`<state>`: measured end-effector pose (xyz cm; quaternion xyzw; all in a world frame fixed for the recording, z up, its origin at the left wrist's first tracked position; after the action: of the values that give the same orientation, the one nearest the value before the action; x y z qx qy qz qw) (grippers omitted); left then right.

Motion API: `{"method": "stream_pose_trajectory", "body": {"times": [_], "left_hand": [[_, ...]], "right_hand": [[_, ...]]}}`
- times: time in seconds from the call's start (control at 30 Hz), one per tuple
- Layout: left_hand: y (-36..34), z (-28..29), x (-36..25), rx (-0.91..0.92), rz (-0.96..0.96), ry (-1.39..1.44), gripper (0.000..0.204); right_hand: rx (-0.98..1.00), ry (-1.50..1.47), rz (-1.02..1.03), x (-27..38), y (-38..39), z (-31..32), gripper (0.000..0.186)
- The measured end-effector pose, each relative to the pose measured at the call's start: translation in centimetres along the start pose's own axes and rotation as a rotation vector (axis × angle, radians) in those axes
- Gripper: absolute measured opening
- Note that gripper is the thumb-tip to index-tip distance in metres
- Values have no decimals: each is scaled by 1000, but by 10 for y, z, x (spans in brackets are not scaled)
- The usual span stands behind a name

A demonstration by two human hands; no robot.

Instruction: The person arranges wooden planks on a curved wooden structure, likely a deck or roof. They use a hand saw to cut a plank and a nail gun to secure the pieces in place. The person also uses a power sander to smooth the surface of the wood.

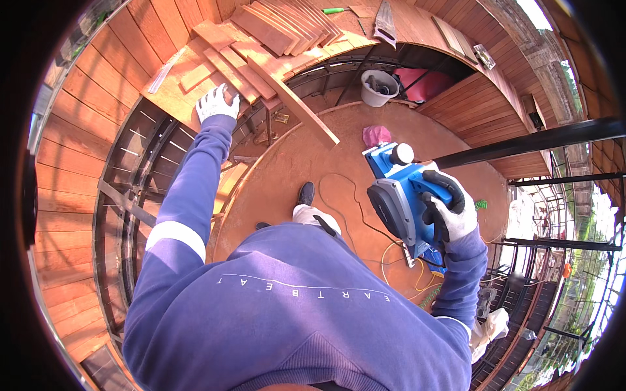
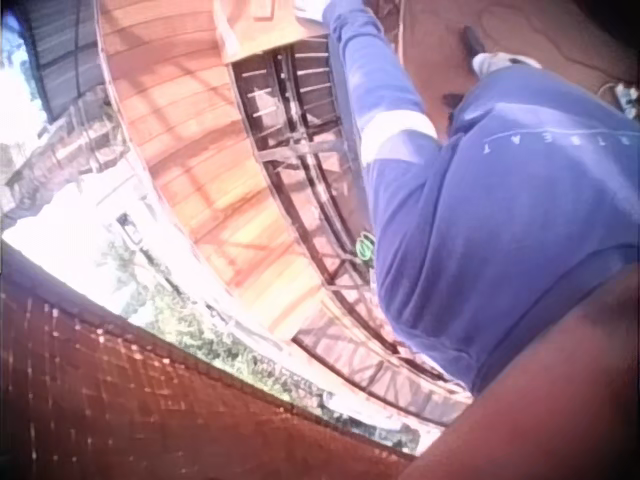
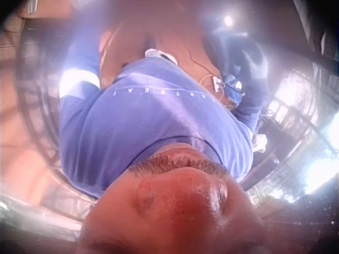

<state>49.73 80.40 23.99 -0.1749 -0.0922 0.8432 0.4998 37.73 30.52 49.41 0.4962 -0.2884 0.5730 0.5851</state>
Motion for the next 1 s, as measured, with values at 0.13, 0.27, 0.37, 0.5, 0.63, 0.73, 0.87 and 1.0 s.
{"method": "stream_pose_trajectory", "body": {"times": [0.13, 0.27, 0.37, 0.5, 0.63, 0.73, 0.87, 1.0], "left_hand": [[0, -10, 5, -50, -14, 55, 53], [-1, -6, 4, -64, -9, 49, 50], [-1, -5, 3, -68, -10, 43, 47], [1, -8, 5, -111, -34, 56, 44], [1, -12, 10, -131, -65, 48, 44], [-2, -12, 10, -121, -82, -4, 42], [-2, -5, 2, -173, -113, 18, 39], [-6, -12, 8, -232, -160, 10, 41]], "right_hand": [[67, 5, -28, -10, -3, 2, 40], [115, -34, -38, -43, -16, 0, 40], [98, -66, -60, -82, -31, 0, 42], [58, -58, -116, -156, -54, 7, 47], [-1, -53, -202, -232, -75, 17, 55], [-69, 105, -147, -334, -92, 37, 58], [-81, 120, -420, -415, -79, 46, 54], [28, 275, -581, -457, -57, 46, 45]]}}
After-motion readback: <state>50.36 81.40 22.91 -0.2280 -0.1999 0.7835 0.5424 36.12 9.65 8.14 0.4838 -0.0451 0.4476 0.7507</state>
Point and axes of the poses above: each hand's wrist, its own y-axis away from the middle knuckle, its own z-axis out of the back of the hand, x = y × z, the point moved 2 cm from there along -y, towards the middle knuckle, and after that the axes turned 2 degrees about -y, right-handed, at the moved point
